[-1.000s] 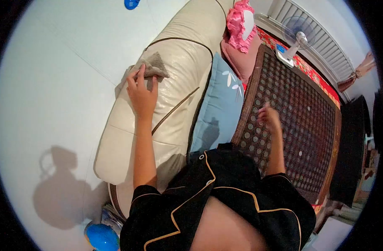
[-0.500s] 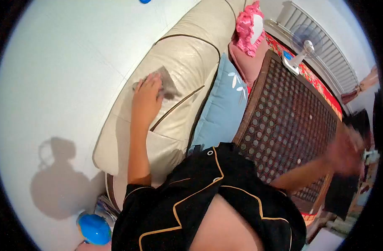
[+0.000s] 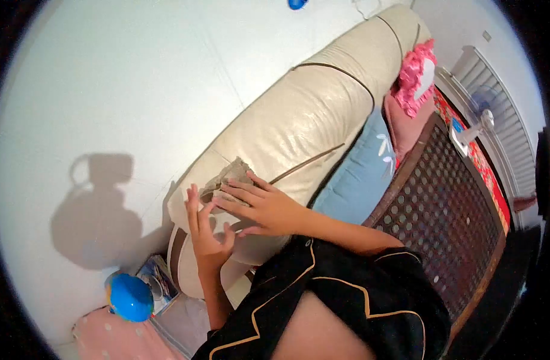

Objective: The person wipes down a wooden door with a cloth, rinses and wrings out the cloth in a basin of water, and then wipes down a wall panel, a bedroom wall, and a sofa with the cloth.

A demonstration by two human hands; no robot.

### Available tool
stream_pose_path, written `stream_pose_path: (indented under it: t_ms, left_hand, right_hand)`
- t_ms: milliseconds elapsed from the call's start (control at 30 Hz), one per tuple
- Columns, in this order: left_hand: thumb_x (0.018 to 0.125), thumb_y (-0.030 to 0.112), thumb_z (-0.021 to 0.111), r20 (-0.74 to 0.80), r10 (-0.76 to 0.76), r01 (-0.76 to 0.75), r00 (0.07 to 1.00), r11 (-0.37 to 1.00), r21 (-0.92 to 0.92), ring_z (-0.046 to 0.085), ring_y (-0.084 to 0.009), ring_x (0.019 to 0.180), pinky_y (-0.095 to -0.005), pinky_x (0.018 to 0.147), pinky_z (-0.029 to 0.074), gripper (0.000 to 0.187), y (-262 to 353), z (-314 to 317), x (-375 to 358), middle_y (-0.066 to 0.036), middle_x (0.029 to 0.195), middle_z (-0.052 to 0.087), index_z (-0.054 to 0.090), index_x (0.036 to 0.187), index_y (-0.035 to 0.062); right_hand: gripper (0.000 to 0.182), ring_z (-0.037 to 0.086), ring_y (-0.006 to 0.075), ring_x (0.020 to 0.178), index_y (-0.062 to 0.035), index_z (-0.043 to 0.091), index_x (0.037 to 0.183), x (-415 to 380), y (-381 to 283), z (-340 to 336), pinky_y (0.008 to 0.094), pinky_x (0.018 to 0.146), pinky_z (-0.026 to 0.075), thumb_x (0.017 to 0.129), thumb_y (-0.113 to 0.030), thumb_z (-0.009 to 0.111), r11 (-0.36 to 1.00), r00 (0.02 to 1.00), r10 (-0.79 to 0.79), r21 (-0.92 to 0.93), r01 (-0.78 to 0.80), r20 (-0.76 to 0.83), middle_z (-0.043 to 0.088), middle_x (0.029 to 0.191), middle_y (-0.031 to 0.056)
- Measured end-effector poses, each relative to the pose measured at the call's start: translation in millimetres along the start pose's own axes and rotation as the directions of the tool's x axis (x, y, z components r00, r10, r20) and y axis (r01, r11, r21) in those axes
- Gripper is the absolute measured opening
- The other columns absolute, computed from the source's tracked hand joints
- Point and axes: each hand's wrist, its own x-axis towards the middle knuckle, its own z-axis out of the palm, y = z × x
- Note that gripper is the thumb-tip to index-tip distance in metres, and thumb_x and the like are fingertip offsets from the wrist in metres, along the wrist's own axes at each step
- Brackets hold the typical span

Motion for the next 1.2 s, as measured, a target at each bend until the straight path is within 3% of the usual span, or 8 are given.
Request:
stream_pose_path:
  t_ms: [200, 267, 400, 533, 667, 767, 1000, 1200]
  left_hand:
    - [0.096, 0.011, 0.042, -0.393, -0.398, 0.289, 0.829, 0.907, -0.307, 0.036, -0.0397, 0.135, -0.0470, 0.113, 0.024, 0.036, -36.1, 14.5, -24.5, -0.024, 0.147, 0.038, 0.047, 0.129, -0.0021]
    - [0.100, 0.016, 0.039, -0.384, -0.410, 0.292, 0.828, 0.898, -0.330, 0.036, -0.0398, 0.135, -0.0480, 0.114, 0.023, 0.037, -40.5, 23.5, -28.6, -0.024, 0.146, 0.039, 0.047, 0.131, -0.0020]
    - [0.097, 0.018, 0.039, -0.493, -0.278, 0.325, 0.824, 0.946, 0.011, 0.036, -0.0405, 0.134, -0.0536, 0.113, 0.020, 0.040, -42.4, 48.2, -10.0, -0.023, 0.144, 0.042, 0.050, 0.130, -0.0009]
    - [0.094, 0.017, 0.041, -0.509, -0.322, 0.392, 0.798, 0.919, 0.032, 0.037, -0.0413, 0.132, -0.0540, 0.112, 0.021, 0.039, -40.4, 51.4, -9.1, -0.022, 0.142, 0.045, 0.057, 0.123, -0.0023]
    - [0.097, 0.025, 0.037, -0.551, -0.283, 0.422, 0.785, 0.896, 0.141, 0.037, -0.0382, 0.133, -0.0523, 0.113, 0.020, 0.042, -49.0, 61.8, -9.5, -0.020, 0.141, 0.047, 0.057, 0.125, 0.0000]
    - [0.099, 0.030, 0.034, -0.560, -0.277, 0.433, 0.781, 0.886, 0.166, 0.036, -0.0371, 0.134, -0.0512, 0.113, 0.020, 0.045, -51.6, 65.9, -8.5, -0.018, 0.141, 0.047, 0.058, 0.124, 0.0008]
    - [0.101, 0.040, 0.027, -0.569, -0.276, 0.451, 0.775, 0.872, 0.191, 0.030, -0.0376, 0.138, -0.0529, 0.115, 0.015, 0.053, -55.4, 75.4, -7.9, -0.016, 0.145, 0.043, 0.054, 0.128, 0.0031]
    - [0.103, 0.042, 0.025, -0.581, -0.204, 0.370, 0.788, 0.911, 0.183, 0.036, -0.0374, 0.135, -0.0527, 0.112, 0.019, 0.054, -58.9, 70.5, -9.8, -0.018, 0.141, 0.047, 0.055, 0.127, 0.0042]
  right_hand:
    - [0.068, 0.056, 0.0345, 0.120, -0.0125, 0.031, 0.149, 32.5, 20.1, 10.8, 0.0426, 0.104, 0.044, 0.089, -0.027, 0.062, 0.992, 0.996, 0.091, 0.093, -0.090, -0.008, 0.054, 0.134, 0.0178]
    - [0.062, 0.062, 0.0344, 0.106, -0.0116, 0.038, 0.143, 39.6, 46.3, -15.9, 0.0457, 0.091, 0.050, 0.088, -0.026, 0.063, 0.900, 0.903, 0.428, 0.077, -0.429, 0.027, 0.060, 0.122, 0.0190]
    - [0.051, 0.067, 0.0288, 0.087, -0.0098, 0.049, 0.128, 31.8, 134.2, -49.0, 0.0404, 0.078, 0.052, 0.085, -0.030, 0.069, 0.725, 0.573, 0.653, 0.188, -0.663, -0.495, 0.067, 0.101, 0.0159]
    - [0.029, 0.066, 0.0315, 0.081, -0.0036, 0.054, 0.110, 41.7, 198.2, -108.4, 0.0420, 0.072, 0.051, 0.090, -0.023, 0.064, 0.878, 0.357, 0.296, 0.105, -0.467, -0.886, 0.067, 0.090, 0.0177]
    - [0.026, 0.063, 0.0391, 0.075, 0.0008, 0.054, 0.106, 52.9, 254.3, -78.4, 0.0461, 0.070, 0.050, 0.088, -0.018, 0.059, 0.754, 0.695, 0.385, -0.228, -0.617, -0.607, 0.064, 0.084, 0.0223]
    - [0.020, 0.062, 0.0406, 0.079, -0.0014, 0.054, 0.099, 70.8, 237.8, -44.5, 0.0506, 0.071, 0.047, 0.090, -0.019, 0.056, 0.694, 0.669, 0.478, -0.222, -0.685, -0.568, 0.063, 0.079, 0.0234]
    - [0.022, 0.064, 0.0369, 0.075, 0.0006, 0.059, 0.098, 105.6, 148.7, -12.9, 0.0504, 0.066, 0.050, 0.078, -0.009, 0.056, 0.712, 0.836, 0.517, -0.451, -0.539, -0.184, 0.064, 0.074, 0.0196]
    - [0.016, 0.066, 0.0322, 0.076, -0.0024, 0.064, 0.083, 150.7, 51.5, 69.8, 0.0445, 0.064, 0.051, 0.073, -0.014, 0.061, 0.968, 0.991, 0.126, -0.222, -0.113, 0.043, 0.065, 0.070, 0.0151]
